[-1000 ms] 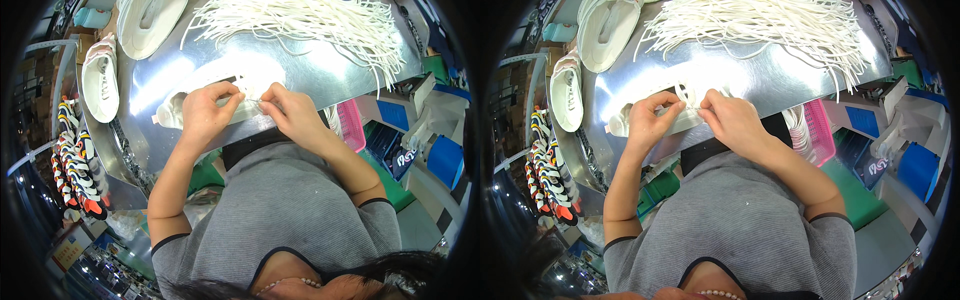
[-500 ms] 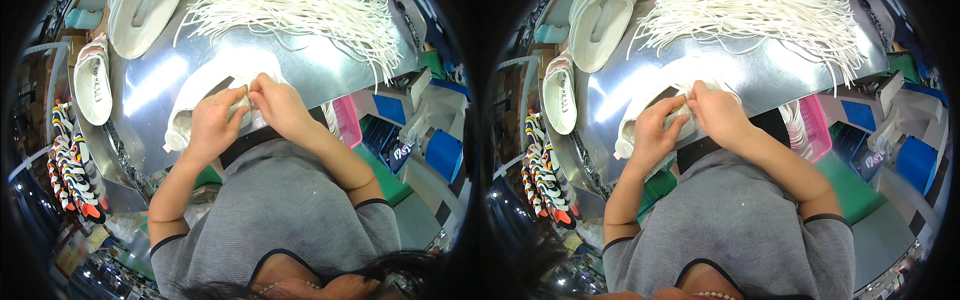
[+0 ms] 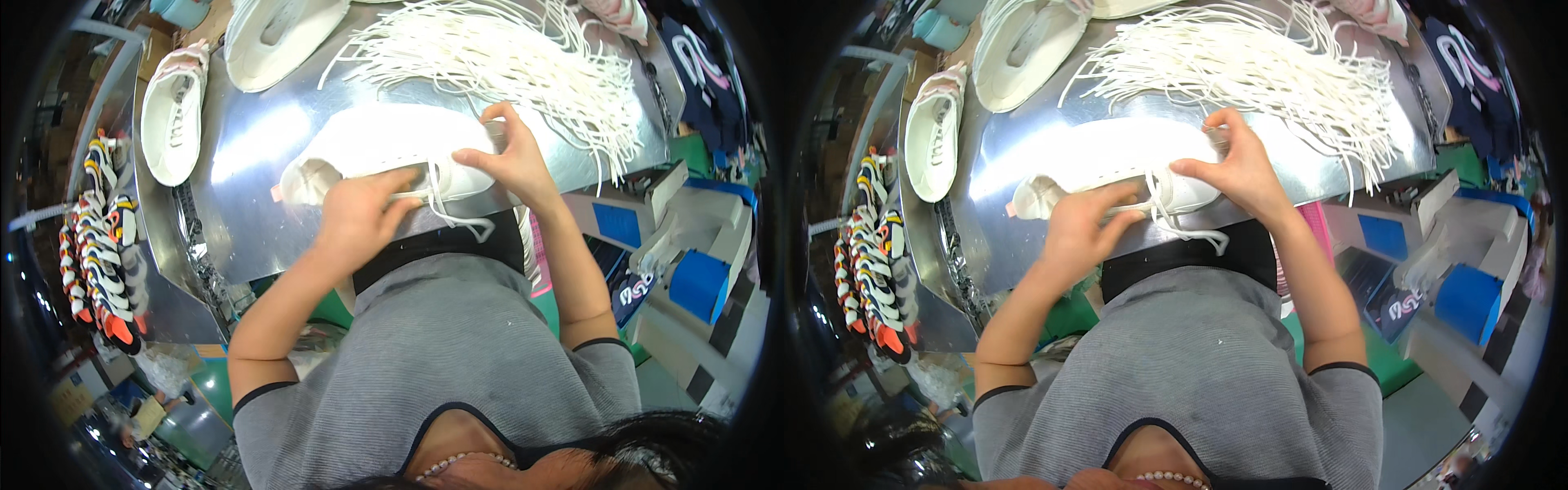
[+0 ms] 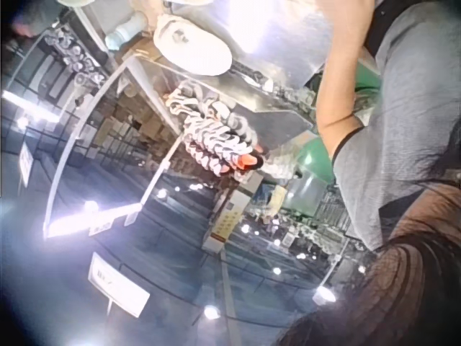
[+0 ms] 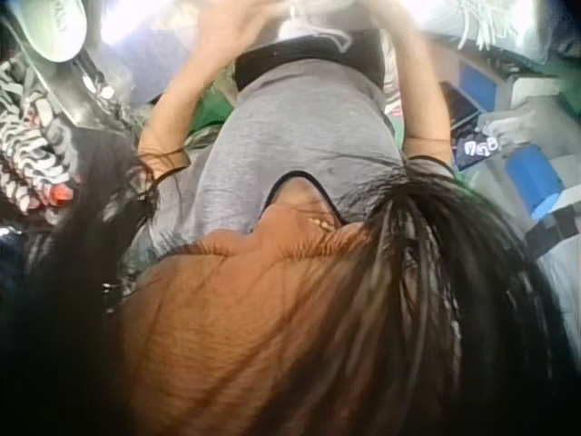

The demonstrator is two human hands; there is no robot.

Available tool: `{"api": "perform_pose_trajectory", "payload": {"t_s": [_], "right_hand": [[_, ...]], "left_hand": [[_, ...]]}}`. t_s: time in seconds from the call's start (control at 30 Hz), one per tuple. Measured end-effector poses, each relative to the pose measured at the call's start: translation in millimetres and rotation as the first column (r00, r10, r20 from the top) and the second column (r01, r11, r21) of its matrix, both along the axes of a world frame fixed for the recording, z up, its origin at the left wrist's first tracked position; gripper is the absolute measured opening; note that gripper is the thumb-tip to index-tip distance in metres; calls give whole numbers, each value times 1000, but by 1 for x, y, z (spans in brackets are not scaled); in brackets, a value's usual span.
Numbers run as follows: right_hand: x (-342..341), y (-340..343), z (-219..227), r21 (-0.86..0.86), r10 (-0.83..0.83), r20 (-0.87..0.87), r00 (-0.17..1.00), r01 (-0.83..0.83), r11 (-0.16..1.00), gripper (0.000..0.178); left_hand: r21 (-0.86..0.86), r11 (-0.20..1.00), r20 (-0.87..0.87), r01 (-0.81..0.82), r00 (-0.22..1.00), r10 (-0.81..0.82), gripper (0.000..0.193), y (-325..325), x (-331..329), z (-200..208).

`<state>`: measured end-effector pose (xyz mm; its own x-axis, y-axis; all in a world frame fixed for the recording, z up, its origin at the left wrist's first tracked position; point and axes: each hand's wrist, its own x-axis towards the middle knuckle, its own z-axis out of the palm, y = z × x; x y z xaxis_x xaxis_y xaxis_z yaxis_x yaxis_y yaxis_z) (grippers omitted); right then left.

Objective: The person laces a white shoe upper by hand, threading long white shoelaces through the eyelets one by one. The person works on one shoe at a time, pulling the laces through to even them out and finishing the lacing for each unit before picking up the next one from a stack of uppers.

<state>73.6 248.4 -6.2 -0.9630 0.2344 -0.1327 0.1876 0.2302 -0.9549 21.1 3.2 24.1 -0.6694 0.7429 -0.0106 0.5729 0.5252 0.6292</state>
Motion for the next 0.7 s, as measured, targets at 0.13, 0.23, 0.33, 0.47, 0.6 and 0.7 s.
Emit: {"api": "perform_pose_trajectory", "payload": {"t_s": [0.13, 0.23, 0.33, 0.47, 0.6, 0.7], "right_hand": [[-1, -19, -18, -30, -144, -308, 940, 142, 989, 52], [-5, -26, -21, -62, -177, -233, 956, 167, 984, 50], [0, -30, -24, -227, -239, -109, 965, 210, 951, 44], [8, -38, -37, -273, -279, -52, 959, 255, 928, 41], [13, -34, -37, -407, -305, 120, 945, 327, 853, 37], [10, -21, -38, -450, -219, 248, 944, 312, 837, 35]], "left_hand": [[-88, 964, 926, -252, 336, 173, 44, -7, -20, 6], [-191, 972, 907, -141, 354, 229, 45, 5, -34, 4], [-201, 973, 903, -116, 362, 230, 34, 19, -37, -5], [-99, 991, 919, -93, 374, 127, 22, 19, -35, -28], [-53, 988, 598, -143, 788, 147, 22, 14, -30, -23], [320, 905, 461, -281, 881, 111, 20, 12, -31, -41]]}}
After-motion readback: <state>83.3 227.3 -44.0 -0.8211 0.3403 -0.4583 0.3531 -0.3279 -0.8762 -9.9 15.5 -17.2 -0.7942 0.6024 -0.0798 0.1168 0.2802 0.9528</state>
